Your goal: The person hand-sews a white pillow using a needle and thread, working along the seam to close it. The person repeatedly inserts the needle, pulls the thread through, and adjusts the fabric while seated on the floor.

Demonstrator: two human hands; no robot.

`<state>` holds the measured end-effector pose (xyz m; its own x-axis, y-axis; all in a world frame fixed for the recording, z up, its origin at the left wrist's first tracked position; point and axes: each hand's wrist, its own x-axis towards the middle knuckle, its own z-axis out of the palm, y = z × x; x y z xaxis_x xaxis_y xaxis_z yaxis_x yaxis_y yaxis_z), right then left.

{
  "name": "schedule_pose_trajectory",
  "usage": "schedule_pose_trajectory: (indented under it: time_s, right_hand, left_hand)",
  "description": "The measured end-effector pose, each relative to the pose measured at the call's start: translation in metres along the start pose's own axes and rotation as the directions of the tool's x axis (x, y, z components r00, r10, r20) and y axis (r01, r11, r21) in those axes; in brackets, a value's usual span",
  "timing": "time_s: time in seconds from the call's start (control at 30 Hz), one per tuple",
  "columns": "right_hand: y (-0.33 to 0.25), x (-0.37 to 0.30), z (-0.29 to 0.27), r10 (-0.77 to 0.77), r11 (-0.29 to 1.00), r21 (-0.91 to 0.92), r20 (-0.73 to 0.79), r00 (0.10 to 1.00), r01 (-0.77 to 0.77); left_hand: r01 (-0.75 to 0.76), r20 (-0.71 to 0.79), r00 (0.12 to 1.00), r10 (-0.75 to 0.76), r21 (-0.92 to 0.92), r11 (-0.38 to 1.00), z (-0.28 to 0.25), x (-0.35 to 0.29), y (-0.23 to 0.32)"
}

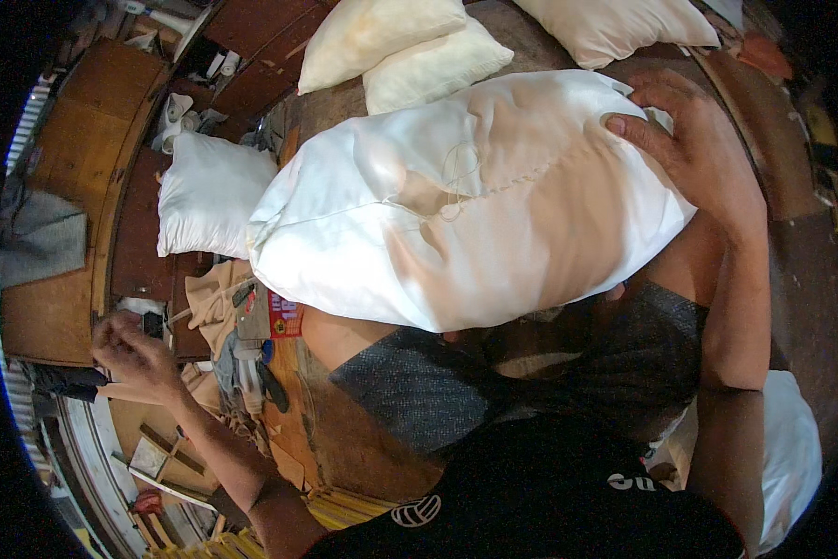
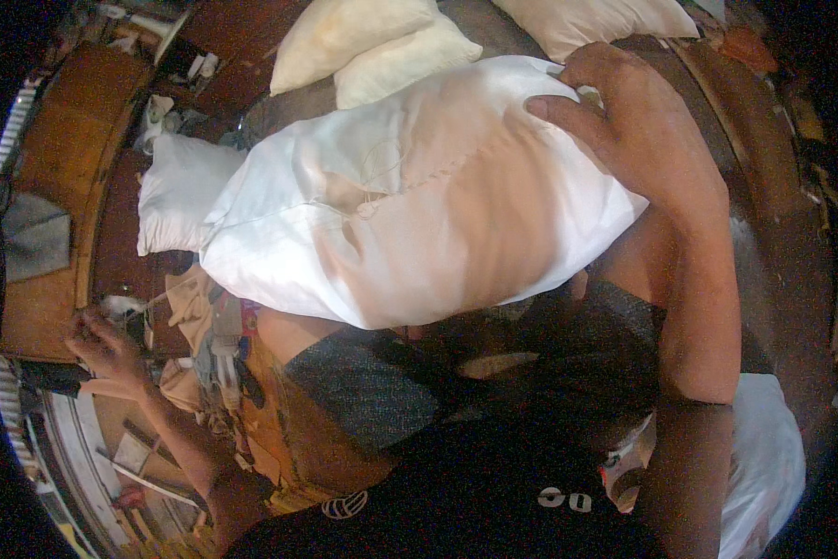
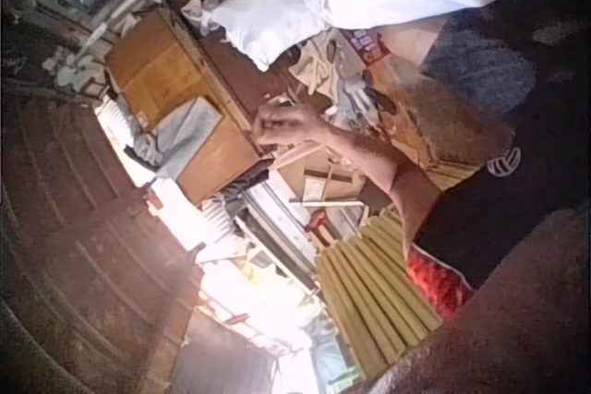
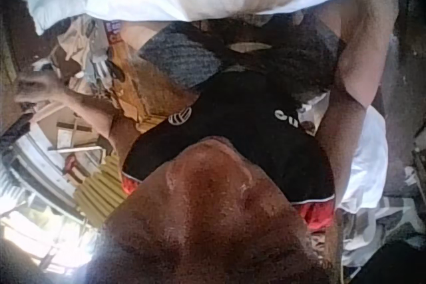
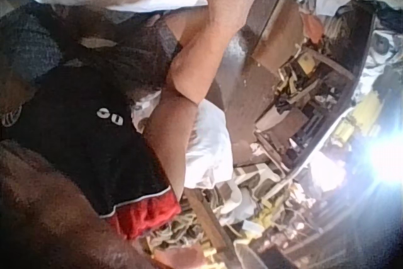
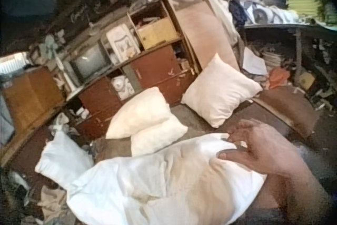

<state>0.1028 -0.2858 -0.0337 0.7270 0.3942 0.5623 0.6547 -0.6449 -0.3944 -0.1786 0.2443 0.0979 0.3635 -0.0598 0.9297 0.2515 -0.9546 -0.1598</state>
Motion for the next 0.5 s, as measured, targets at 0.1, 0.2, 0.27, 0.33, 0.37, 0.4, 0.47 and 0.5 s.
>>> schedule_pose_trajectory:
  time_s: [0.1,0.2,0.27,0.33,0.37,0.4,0.47,0.5]
  right_hand:
    - [-0.004,-0.002,-0.001,0.055,0.995,0.079,0.078,0.995,-0.061]
    - [-0.008,-0.001,-0.006,0.035,0.993,0.104,0.175,0.984,-0.054]
    - [-0.005,0.0,-0.004,0.035,0.994,0.093,0.267,0.963,-0.062]
    - [-0.007,0.0,-0.005,0.105,0.989,0.083,0.21,0.972,-0.125]
    - [-0.008,-0.001,-0.008,0.146,0.985,0.069,0.18,0.973,-0.16]
    - [-0.01,0.0,-0.009,0.152,0.983,0.083,0.16,0.975,-0.167]
    - [-0.014,0.001,-0.01,0.165,0.978,0.108,0.117,0.979,-0.177]
    - [-0.014,0.002,-0.009,0.147,0.983,0.092,0.119,0.982,-0.159]
  left_hand:
    - [-0.141,0.099,0.989,0.114,0.348,0.927,0.003,-0.012,-0.028]
    - [-0.043,0.215,0.971,-0.106,0.591,0.805,0.005,-0.016,-0.08]
    - [-0.011,0.192,0.968,-0.161,0.676,0.737,0.003,-0.018,-0.096]
    - [0.033,0.157,0.967,-0.203,0.705,0.708,0.001,-0.017,-0.111]
    - [0.066,0.138,0.966,-0.22,0.69,0.72,0.004,-0.018,-0.12]
    - [0.096,0.118,0.964,-0.239,0.682,0.725,0.001,-0.021,-0.129]
    - [0.13,0.141,0.941,-0.308,0.688,0.713,-0.005,-0.031,-0.147]
    - [0.114,0.142,0.95,-0.277,0.668,0.736,-0.009,-0.035,-0.155]
